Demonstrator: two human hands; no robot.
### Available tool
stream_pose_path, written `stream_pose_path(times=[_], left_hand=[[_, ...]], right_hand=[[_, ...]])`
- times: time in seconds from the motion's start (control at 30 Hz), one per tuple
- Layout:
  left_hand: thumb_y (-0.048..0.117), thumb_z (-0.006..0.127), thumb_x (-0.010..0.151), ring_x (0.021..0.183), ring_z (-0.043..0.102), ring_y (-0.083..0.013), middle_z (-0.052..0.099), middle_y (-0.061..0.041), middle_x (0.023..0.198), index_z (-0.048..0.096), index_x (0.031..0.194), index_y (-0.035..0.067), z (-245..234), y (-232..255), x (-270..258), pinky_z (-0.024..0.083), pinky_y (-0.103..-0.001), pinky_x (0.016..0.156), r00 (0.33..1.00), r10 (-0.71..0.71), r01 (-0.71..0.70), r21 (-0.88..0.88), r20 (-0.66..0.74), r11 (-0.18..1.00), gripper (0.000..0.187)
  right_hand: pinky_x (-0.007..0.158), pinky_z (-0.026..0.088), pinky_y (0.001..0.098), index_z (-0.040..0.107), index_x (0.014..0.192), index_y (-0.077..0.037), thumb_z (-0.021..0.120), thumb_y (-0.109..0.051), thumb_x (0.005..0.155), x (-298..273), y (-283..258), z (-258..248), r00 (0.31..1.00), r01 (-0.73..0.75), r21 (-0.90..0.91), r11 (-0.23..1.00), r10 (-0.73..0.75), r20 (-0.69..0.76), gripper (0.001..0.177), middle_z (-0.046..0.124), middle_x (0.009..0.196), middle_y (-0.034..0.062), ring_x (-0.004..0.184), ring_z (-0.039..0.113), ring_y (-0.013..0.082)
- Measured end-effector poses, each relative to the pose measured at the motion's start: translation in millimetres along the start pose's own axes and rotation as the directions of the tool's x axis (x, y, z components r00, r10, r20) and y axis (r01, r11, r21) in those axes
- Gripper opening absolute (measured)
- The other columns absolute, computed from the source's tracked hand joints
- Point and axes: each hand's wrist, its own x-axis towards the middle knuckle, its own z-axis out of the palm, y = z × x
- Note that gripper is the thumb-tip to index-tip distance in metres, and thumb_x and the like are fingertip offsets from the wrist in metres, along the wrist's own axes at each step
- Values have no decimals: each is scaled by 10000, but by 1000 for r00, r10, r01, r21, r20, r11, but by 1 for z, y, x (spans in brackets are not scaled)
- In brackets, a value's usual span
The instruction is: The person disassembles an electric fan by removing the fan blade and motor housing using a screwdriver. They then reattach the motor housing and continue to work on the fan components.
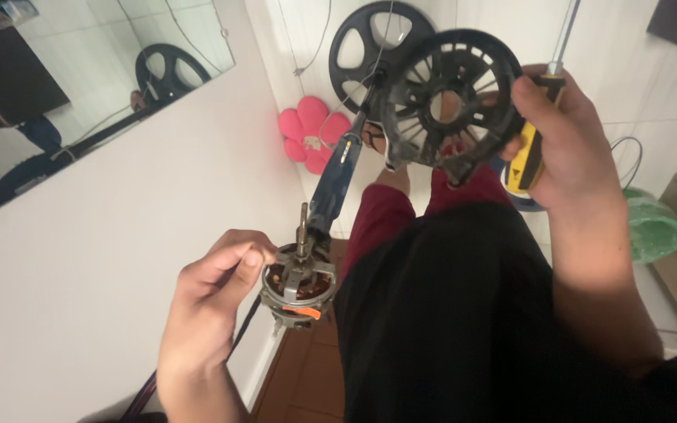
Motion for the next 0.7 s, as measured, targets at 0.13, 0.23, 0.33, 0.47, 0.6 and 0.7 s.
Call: stream_pose_path(times=[0.13,0.23,0.33,0.47,0.6,0.7], left_hand=[[50,619,1002,1027,612,-199,678,-121,1078,725,1003,-101,-5,-5,-5,463,-316,975,999,2,5,-134,47,991,184],[29,633,995,1043,611,-212,667,-128,1099,741,1056,-108,-5,-9,-14,463,-329,961,992,77,-55,-202,98,978,185],[10,644,984,1080,605,-218,662,-130,1141,735,1082,-109,-6,-15,-26,454,-331,1001,977,156,-107,-294,148,950,179],[2,678,985,1086,604,-235,666,-146,1132,735,1075,-105,-20,-33,-44,457,-342,994,945,264,-191,-331,193,924,151],[32,700,994,1041,583,-219,656,-147,1102,734,1054,-100,-38,-65,-74,448,-336,957,885,385,-299,-312,263,902,149],[78,698,1031,962,543,-207,623,-132,1046,715,1030,-104,-57,-96,-88,434,-343,881,839,398,-193,-480,371,856,183]], right_hand=[[610,519,226,538,1225,-13,726,-145,1096,-18,4,-1,999,16,7,1000,-16,-39,263,710,1009,163,674,647,123],[572,519,230,546,1250,-30,713,-144,1073,-35,8,1,994,33,-7,999,-33,-102,269,707,1013,144,669,640,129],[557,521,227,549,1244,-42,687,-151,1062,-57,16,5,988,53,-43,998,-58,-144,253,716,1008,134,655,641,127],[562,517,226,550,1249,-56,668,-150,1088,-95,36,13,971,125,-108,986,-144,-189,221,704,1012,102,691,644,115],[530,501,224,550,1222,-96,644,-164,1061,-145,78,6,946,232,-98,968,-248,-210,199,727,1015,134,670,649,125],[494,480,219,560,1206,-106,658,-195,1050,-197,128,-5,893,308,-62,949,-311,-325,204,729,991,122,613,614,117]])
